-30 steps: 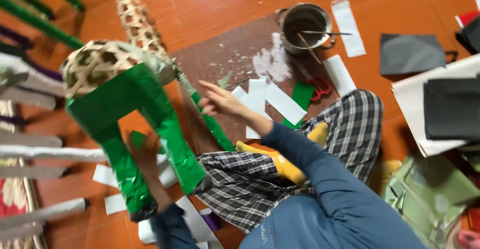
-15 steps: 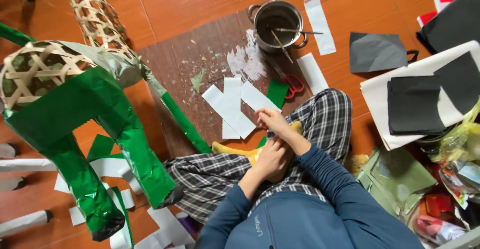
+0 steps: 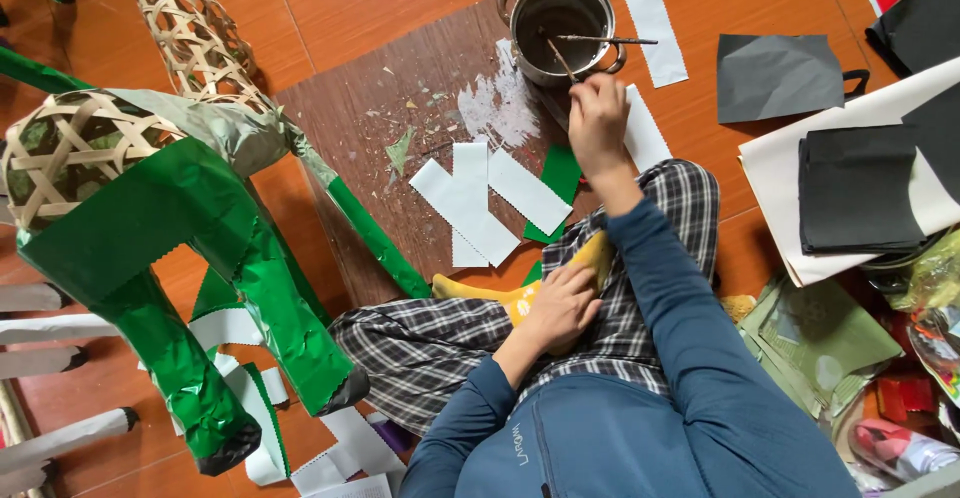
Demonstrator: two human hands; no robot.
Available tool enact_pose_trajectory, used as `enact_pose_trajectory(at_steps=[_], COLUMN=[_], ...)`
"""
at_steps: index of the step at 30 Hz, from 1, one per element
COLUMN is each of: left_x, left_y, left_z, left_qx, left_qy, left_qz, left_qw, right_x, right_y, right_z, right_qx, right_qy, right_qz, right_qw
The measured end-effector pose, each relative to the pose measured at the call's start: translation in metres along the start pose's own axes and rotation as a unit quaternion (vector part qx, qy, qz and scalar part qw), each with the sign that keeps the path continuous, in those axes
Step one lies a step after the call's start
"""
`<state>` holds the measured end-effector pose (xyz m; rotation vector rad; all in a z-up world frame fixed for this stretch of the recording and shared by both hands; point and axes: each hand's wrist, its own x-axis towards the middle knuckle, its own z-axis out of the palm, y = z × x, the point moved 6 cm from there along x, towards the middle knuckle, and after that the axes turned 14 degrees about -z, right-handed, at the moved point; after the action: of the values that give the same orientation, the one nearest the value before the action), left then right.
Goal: Applying green adhesive tape to a giraffe-shaped structure
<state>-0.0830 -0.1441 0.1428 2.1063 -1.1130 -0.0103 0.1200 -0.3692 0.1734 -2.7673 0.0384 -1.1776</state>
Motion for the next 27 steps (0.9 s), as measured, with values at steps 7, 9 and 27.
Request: enact_pose_trajectory(at_steps=[7, 9, 27], left_x=[-0.002, -0.010, -0.013], left_y=[0.000, -0.026, -0.038], left_z=[-0.003, 0.019, 0.024], left_qx=[-0.017, 0.012, -0.036], left_qy=[0.069, 0.012, -0.105], left_qz=[0.003, -0.102, -0.286], left_qw=[0.997, 0.995, 0.952], right_x=[-0.014, -0.004, -0.065], right_y=[0.049, 0.037, -0.015], right_z=[0.076, 0.056, 0.020], right_qx=[0.063, 0.089, 0.561], right_qy=[-0.355, -0.305, -0.085], right_qz=[0.181, 0.151, 0.441], right_qw=[0.915, 0.936, 0.695])
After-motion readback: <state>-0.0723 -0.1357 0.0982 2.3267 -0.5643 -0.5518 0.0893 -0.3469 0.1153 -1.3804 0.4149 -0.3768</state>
